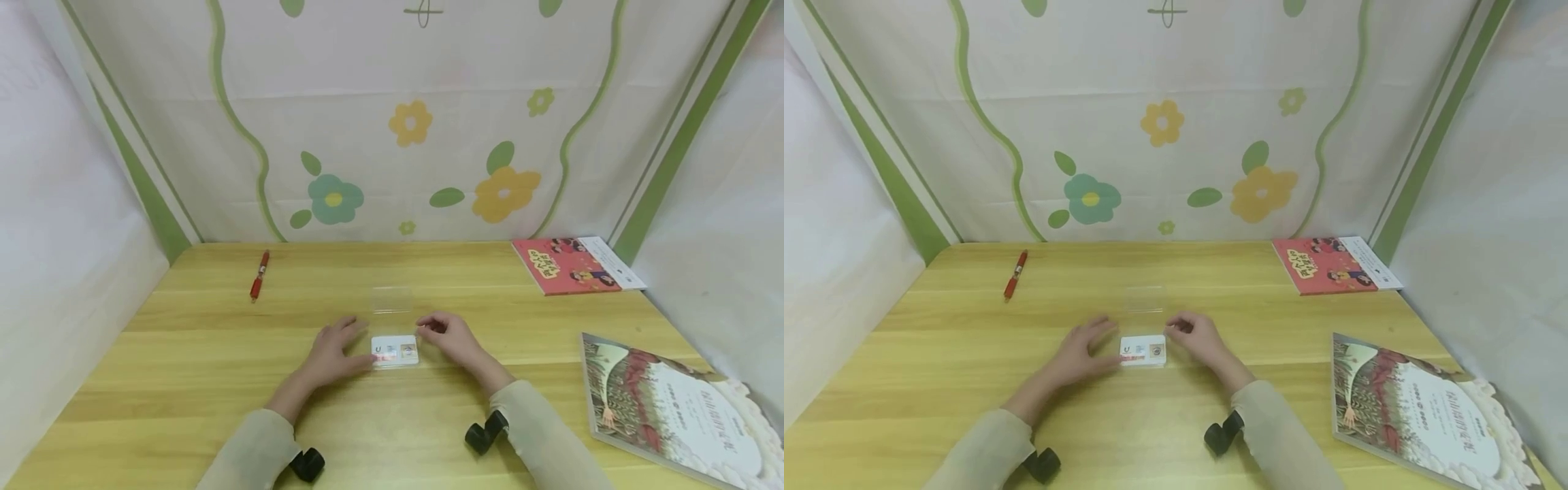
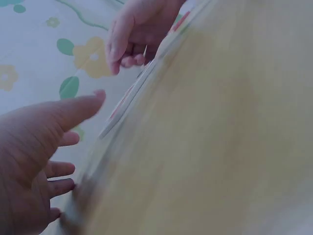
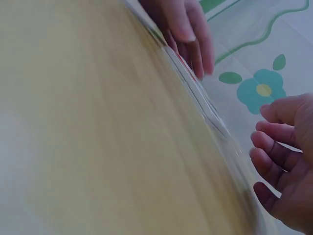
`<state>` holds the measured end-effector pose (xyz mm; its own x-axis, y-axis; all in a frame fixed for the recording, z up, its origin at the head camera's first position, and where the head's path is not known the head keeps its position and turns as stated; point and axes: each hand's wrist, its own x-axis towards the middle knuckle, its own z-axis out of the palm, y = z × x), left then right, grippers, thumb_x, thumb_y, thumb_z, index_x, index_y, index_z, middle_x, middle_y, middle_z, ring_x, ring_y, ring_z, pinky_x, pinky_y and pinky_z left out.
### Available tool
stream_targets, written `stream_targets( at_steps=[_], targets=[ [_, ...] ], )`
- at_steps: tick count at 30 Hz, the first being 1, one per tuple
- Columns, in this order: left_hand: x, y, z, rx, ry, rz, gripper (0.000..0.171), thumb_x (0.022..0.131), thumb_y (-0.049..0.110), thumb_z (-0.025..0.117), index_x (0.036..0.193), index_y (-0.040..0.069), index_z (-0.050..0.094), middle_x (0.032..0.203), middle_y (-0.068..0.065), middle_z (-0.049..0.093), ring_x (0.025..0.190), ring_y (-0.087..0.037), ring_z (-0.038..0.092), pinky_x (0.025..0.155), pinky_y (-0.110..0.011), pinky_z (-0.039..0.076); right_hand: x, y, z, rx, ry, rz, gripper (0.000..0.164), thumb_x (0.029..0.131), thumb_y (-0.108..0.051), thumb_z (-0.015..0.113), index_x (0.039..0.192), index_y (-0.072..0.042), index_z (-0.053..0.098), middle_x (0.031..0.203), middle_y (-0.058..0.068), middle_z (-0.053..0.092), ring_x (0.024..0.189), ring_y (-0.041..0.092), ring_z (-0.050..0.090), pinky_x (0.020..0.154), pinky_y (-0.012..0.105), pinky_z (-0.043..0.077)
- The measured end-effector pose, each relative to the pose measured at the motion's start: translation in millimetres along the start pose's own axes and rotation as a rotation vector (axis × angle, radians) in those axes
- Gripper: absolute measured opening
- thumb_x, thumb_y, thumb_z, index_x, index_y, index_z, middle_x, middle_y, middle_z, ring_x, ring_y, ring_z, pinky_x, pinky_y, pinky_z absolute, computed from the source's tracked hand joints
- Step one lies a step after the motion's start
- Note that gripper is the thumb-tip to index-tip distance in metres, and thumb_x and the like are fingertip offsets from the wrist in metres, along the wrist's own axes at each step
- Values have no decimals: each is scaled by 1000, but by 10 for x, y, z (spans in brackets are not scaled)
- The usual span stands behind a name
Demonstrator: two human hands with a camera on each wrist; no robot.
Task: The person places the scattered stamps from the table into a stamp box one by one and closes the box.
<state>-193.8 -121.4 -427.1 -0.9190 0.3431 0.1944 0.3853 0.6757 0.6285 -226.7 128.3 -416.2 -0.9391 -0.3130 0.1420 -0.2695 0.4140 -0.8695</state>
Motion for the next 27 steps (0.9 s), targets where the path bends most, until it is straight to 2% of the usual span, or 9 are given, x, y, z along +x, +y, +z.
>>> stream_targets(
  at_steps=[5, 7, 10, 12, 15, 17, 22, 27],
  targets=[
    [154, -65, -176, -174, 12, -124, 70, 74, 43, 63, 130, 11, 38, 137, -12, 26, 123, -33, 22, 94, -53, 20, 119, -5, -156, -69, 22, 42, 29, 79, -18, 62, 104, -3, 59, 95, 5, 57, 86, 20, 51, 74, 35, 42],
    [247, -108, -223, -231, 17, -149, 69, 75, 39, 65, 131, 9, 37, 137, -12, 26, 123, -31, 22, 96, -48, 20, 186, 1, -202, -105, 3, 55, 36, 79, -21, 63, 111, -6, 55, 105, 7, 54, 97, 24, 49, 81, 41, 39],
    [395, -185, -258, -251, 14, -157, 69, 75, 32, 67, 131, 7, 36, 136, -13, 27, 123, -31, 23, 97, -45, 19, 297, 23, -238, -144, -39, 70, 47, 78, -24, 64, 120, -9, 49, 121, 9, 46, 110, 28, 40, 89, 47, 31],
    [484, -226, -268, -220, 6, -163, 68, 74, 31, 67, 130, 7, 36, 136, -14, 27, 123, -31, 23, 99, -46, 12, 375, 44, -238, -175, -70, 69, 54, 77, -26, 65, 125, -11, 45, 127, 9, 41, 116, 29, 35, 93, 47, 26],
    [603, -260, -256, -128, -26, -178, 69, 73, 36, 67, 130, 8, 38, 137, -14, 26, 125, -32, 16, 97, -51, -1, 485, 89, -234, -254, -118, 64, 64, 74, -32, 67, 129, -13, 40, 133, 8, 35, 121, 28, 28, 96, 46, 20],
    [655, -271, -241, -64, -54, -189, 71, 72, 41, 66, 130, 10, 39, 138, -14, 23, 126, -33, 11, 94, -54, -7, 548, 123, -216, -312, -147, 61, 70, 72, -36, 67, 131, -13, 38, 134, 8, 32, 123, 28, 25, 98, 49, 12],
    [759, -292, -202, 63, -106, -218, 76, 69, 52, 63, 131, 15, 38, 141, -16, 12, 127, -34, 1, 91, -58, -10, 659, 185, -184, -465, -189, 78, 77, 70, -47, 65, 133, -15, 34, 139, 12, 22, 127, 30, 11, 93, 57, -5],
    [810, -266, -187, 150, -146, -251, 77, 69, 56, 60, 133, 20, 36, 141, -20, 3, 126, -36, -3, 90, -59, -10, 714, 187, -126, -569, -210, 114, 80, 69, -55, 61, 134, -19, 32, 141, 15, 11, 127, 34, 1, 91, 60, -4]
  ],
)
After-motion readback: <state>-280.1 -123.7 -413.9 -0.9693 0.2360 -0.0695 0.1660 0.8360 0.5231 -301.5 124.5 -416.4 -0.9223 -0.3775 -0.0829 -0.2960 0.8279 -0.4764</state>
